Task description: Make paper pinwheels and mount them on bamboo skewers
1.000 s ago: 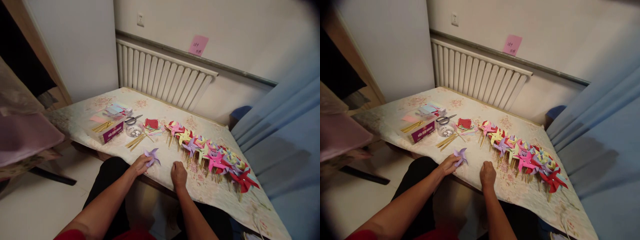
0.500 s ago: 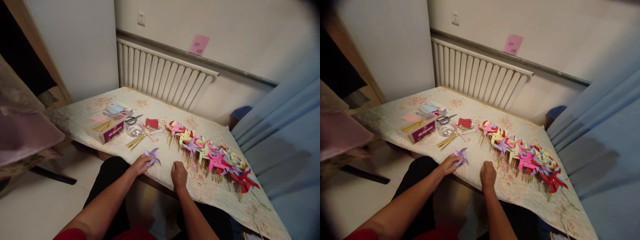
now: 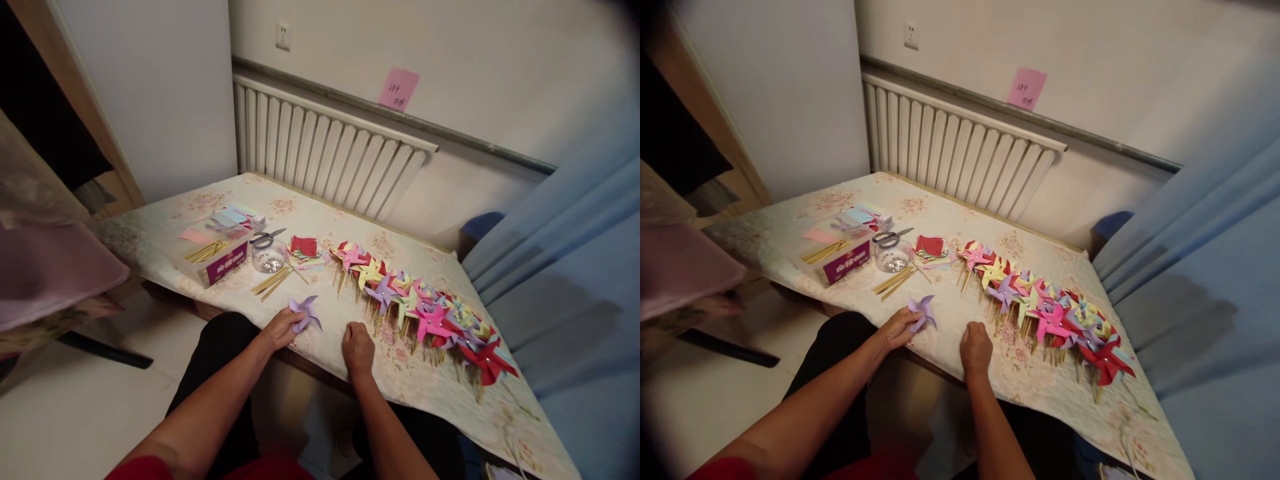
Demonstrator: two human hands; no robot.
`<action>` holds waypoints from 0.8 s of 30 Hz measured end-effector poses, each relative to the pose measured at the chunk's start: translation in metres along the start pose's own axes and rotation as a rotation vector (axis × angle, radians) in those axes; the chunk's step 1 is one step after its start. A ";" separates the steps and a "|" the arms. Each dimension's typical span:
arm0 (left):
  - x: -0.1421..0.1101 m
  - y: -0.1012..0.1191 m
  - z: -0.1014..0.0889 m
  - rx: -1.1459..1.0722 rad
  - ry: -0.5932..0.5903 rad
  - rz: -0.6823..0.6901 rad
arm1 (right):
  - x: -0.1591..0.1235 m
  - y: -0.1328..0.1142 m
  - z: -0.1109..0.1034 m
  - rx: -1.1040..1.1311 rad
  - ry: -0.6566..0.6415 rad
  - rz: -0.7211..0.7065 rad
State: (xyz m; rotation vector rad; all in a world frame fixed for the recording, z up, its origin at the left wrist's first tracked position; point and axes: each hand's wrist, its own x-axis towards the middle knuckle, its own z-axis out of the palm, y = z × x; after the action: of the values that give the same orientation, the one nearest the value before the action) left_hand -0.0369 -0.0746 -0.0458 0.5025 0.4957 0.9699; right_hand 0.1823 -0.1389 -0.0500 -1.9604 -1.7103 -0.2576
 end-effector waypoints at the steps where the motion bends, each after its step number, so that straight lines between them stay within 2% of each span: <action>1: 0.000 0.000 0.001 0.004 -0.002 -0.001 | 0.000 0.000 0.000 0.001 0.000 -0.001; 17: -0.004 0.002 0.002 0.004 -0.020 0.000 | 0.000 -0.002 -0.003 0.019 -0.002 0.006; 24: -0.001 0.000 -0.003 0.003 -0.035 -0.010 | 0.000 -0.001 -0.002 0.024 0.001 -0.001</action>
State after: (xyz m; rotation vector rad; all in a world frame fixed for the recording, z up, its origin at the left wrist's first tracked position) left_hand -0.0392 -0.0752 -0.0483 0.5183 0.4672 0.9495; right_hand 0.1818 -0.1401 -0.0478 -1.9424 -1.7057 -0.2379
